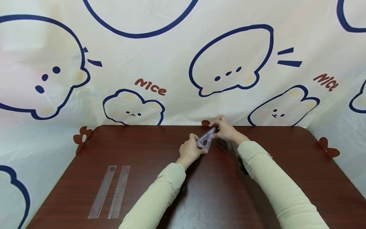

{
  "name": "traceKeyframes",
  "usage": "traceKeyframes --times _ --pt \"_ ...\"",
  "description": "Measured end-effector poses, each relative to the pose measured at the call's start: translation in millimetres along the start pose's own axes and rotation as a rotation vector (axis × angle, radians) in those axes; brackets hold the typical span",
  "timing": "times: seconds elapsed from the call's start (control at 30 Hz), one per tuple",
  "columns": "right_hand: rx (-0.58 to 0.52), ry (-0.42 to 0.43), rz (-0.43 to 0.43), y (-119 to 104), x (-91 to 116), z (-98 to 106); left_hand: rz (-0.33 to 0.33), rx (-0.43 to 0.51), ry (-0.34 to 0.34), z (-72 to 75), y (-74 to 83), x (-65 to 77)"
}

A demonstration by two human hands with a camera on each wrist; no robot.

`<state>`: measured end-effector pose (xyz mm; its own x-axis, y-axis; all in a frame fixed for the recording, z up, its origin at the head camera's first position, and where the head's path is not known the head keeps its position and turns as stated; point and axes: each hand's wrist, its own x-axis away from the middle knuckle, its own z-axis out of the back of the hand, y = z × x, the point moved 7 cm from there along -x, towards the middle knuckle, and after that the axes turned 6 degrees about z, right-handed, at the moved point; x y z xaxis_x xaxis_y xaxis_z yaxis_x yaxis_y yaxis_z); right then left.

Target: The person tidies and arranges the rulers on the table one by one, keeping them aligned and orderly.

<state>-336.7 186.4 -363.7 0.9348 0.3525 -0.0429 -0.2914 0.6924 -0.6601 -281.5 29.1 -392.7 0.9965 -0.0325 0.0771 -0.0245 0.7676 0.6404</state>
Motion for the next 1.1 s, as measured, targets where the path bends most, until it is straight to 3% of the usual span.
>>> traceKeyframes --times 0.2,0.33,0.6,0.77,0.97,1.1 --pt "-0.029 -0.022 -0.033 9 8 7 -0.033 0.054 -0.041 -3.2 3.1 3.4" --pt "-0.041 -0.032 -0.001 12 13 10 -0.043 0.038 -0.060 -3.5 5.7 5.3" --pt "-0.100 -0.038 0.033 11 24 13 -0.039 0.061 -0.062 9.2 5.1 8.6" --pt "-0.121 0.000 0.039 7 31 13 -0.051 0.082 -0.059 17.0 0.6 8.5" --pt "-0.040 0.084 0.015 3 41 16 -0.049 0.082 -0.026 24.3 -8.5 10.2" --pt "-0.052 0.085 -0.024 2 48 12 -0.063 0.104 -0.027 28.9 -10.1 13.8"
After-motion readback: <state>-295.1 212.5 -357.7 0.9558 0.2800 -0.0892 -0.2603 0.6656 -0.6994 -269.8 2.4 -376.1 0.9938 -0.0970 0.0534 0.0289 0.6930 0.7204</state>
